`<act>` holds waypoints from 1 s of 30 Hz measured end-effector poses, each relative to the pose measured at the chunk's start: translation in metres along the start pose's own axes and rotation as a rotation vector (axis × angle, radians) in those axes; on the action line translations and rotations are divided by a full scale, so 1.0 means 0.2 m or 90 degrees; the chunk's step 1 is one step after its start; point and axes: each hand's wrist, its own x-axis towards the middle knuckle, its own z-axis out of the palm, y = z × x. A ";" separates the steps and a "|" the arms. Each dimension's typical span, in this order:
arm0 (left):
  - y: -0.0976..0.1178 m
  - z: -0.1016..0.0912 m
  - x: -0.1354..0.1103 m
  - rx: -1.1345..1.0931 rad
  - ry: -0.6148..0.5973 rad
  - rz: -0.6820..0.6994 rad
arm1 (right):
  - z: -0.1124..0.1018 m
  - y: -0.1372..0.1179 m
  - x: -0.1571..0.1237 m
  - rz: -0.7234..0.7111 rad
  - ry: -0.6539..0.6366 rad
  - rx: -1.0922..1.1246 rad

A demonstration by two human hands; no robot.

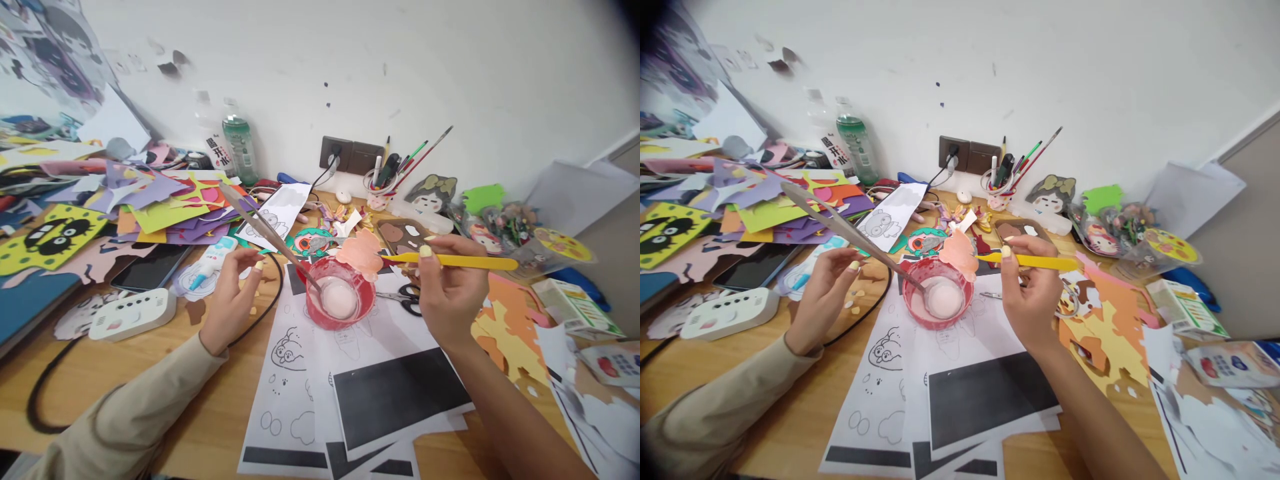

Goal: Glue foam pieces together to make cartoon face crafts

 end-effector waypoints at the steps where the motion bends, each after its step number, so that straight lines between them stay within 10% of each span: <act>1: 0.00 0.00 0.00 0.001 0.001 -0.001 | 0.00 -0.01 0.00 0.004 0.014 -0.003; 30: 0.01 0.00 0.00 0.005 -0.001 0.002 | 0.00 -0.01 -0.03 0.085 -0.037 -0.021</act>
